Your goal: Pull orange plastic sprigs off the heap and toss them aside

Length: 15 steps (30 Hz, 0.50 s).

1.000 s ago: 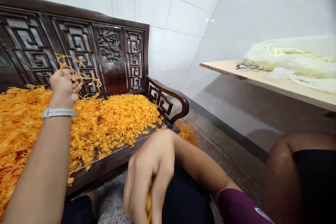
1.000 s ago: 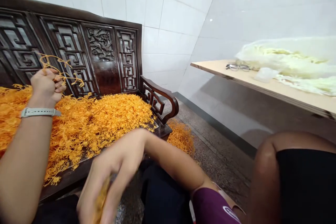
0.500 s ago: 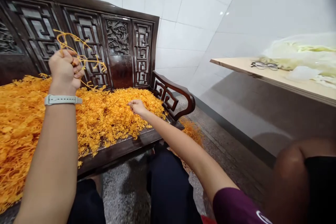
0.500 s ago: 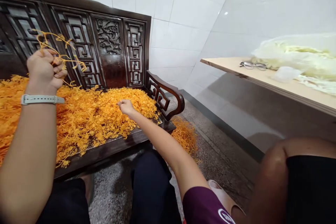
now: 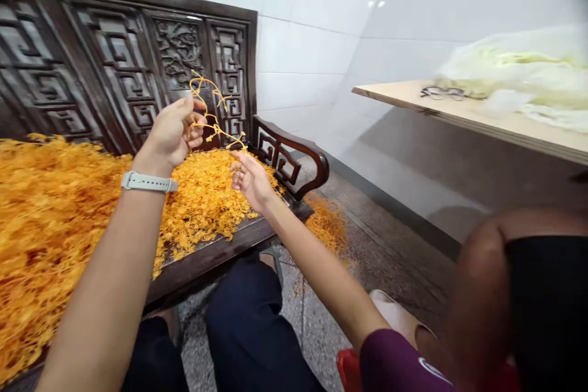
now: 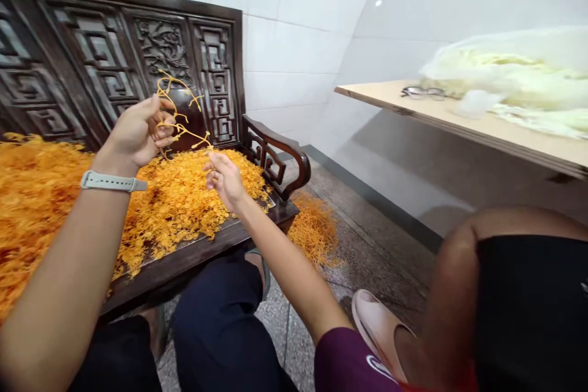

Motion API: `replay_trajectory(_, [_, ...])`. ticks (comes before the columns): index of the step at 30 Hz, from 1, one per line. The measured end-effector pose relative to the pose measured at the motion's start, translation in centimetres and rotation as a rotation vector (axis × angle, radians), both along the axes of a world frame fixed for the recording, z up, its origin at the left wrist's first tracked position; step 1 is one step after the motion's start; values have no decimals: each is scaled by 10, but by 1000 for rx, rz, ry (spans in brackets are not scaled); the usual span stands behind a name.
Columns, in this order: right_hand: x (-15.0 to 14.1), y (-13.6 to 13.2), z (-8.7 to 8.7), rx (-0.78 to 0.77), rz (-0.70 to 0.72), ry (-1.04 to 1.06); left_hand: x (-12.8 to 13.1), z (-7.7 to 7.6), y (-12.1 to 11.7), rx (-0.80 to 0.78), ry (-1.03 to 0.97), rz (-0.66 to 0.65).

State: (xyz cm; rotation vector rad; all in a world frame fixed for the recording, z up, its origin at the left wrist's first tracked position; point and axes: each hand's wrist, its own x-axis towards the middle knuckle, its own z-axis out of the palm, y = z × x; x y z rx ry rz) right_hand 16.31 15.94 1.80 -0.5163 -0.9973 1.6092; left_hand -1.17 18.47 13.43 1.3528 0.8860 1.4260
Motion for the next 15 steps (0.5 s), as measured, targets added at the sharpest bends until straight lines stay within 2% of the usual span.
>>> replay_trajectory(2, [26,-9,9,15,0,83,23,-11,-1,11,51,-75])
replay_trajectory(4, [53,-23,13,43,6,66,44,-23,-6,10,132,-149])
replay_trajectory(9, [114,-74,-1,61,-135,-187,90,-50,-23,69,425,-373])
replay_trajectory(12, [141,-109,-12,57,-212,-273,113,-53,-33,141,497,-394])
replay_trajectory(15, [173,-132,-22,100,-284,-253,125,-46,-49,137,500,-436])
